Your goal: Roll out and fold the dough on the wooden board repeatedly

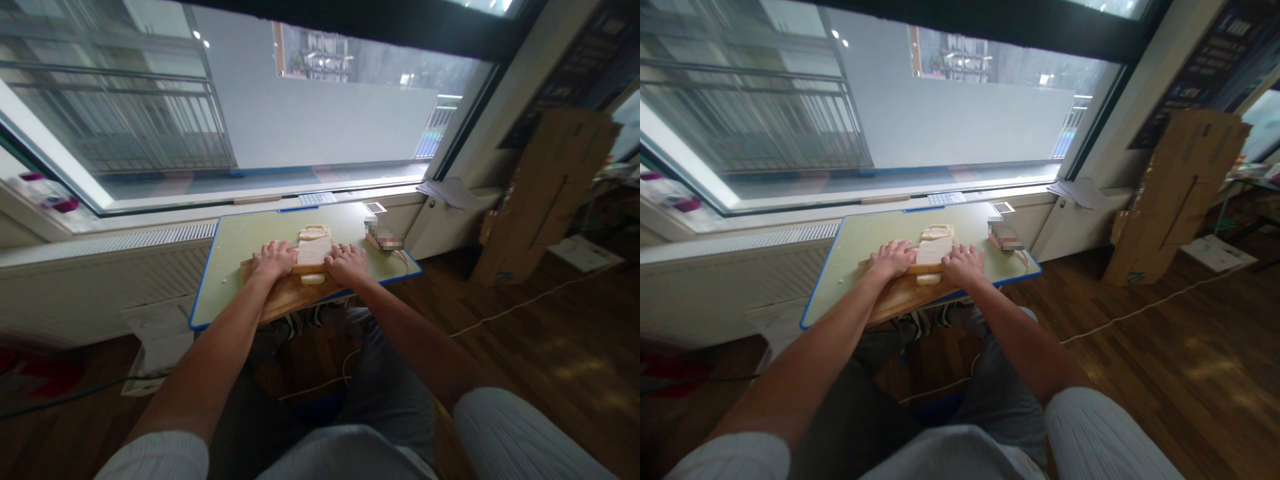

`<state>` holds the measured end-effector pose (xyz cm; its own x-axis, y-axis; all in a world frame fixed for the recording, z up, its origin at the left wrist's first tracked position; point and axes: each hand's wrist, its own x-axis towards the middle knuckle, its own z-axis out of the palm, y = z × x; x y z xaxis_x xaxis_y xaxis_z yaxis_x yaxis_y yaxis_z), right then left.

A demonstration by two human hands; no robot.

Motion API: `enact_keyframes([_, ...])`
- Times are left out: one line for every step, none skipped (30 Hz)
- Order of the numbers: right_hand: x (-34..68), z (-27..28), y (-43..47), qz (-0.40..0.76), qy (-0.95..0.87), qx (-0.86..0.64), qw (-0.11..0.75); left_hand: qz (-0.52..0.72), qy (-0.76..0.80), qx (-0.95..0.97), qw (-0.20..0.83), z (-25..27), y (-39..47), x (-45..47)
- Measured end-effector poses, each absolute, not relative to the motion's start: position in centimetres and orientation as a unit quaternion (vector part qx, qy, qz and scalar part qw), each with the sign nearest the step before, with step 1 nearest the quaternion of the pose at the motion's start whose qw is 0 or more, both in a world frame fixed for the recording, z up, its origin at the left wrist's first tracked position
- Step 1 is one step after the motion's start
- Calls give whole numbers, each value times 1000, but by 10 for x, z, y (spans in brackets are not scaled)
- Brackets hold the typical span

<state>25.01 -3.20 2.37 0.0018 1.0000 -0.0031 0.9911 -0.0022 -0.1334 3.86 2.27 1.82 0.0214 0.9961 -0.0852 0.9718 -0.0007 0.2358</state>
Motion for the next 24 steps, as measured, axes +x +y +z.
enact_keyframes([250, 23, -30, 50, -703, -708, 47, 56, 698, 705, 111, 19, 24, 39])
enact_keyframes([250, 23, -28, 52, -704, -707, 48, 59, 699, 705, 108, 20, 25, 40])
enact_keyframes([250, 23, -27, 52, -705, -706, 49, 60, 699, 705, 106, 21, 26, 40])
enact_keyframes([250, 23, -26, 51, -705, -706, 50, 61, 699, 705, 105, 21, 27, 40])
enact_keyframes([250, 22, -25, 51, -705, -706, 50, 60, 698, 706, 105, 22, 27, 40])
enact_keyframes([251, 22, -25, 52, -704, -707, 50, 59, 697, 707, 105, 22, 28, 40])
enact_keyframes([251, 21, -25, 53, -703, -707, 51, 56, 695, 709, 105, 22, 28, 40])
enact_keyframes([251, 20, -26, 54, -703, -707, 53, 54, 693, 711, 105, 21, 28, 40])
enact_keyframes([251, 19, -27, 54, -703, -707, 55, 53, 693, 711, 106, 20, 28, 40])
enact_keyframes([251, 18, -28, 52, -704, -706, 57, 54, 693, 712, 105, 18, 29, 39])
enact_keyframes([251, 18, -29, 49, -705, -705, 60, 59, 693, 711, 102, 17, 29, 39])
enact_keyframes([251, 18, -29, 46, -705, -705, 63, 66, 694, 710, 97, 16, 30, 39])
enact_keyframes([251, 18, -28, 44, -704, -706, 64, 73, 694, 710, 93, 15, 32, 38])
enact_keyframes([251, 18, -26, 43, -702, -708, 65, 79, 694, 710, 88, 14, 34, 39])
enact_keyframes([251, 19, -23, 46, -699, -711, 63, 82, 693, 711, 85, 14, 36, 39])
enact_keyframes([252, 20, -19, 51, -697, -713, 60, 82, 692, 712, 84, 14, 39, 39])
enact_keyframes([252, 21, -15, 56, -696, -714, 57, 80, 692, 712, 84, 14, 41, 40])
enact_keyframes([252, 21, -11, 62, -695, -714, 54, 79, 694, 711, 84, 15, 43, 40])
enact_keyframes([253, 22, -8, 66, -696, -713, 52, 79, 696, 709, 85, 15, 44, 41])
enact_keyframes([253, 22, -5, 68, -699, -710, 52, 80, 698, 706, 86, 16, 44, 41])
enact_keyframes([253, 22, -4, 68, -701, -708, 53, 81, 700, 705, 86, 16, 44, 41])
enact_keyframes([253, 22, -5, 66, -702, -707, 54, 82, 701, 703, 87, 16, 42, 41])
enact_keyframes([253, 21, -7, 64, -702, -707, 54, 84, 701, 703, 86, 15, 38, 41])
enact_keyframes([252, 20, -10, 61, -702, -707, 55, 85, 700, 704, 85, 15, 34, 40])
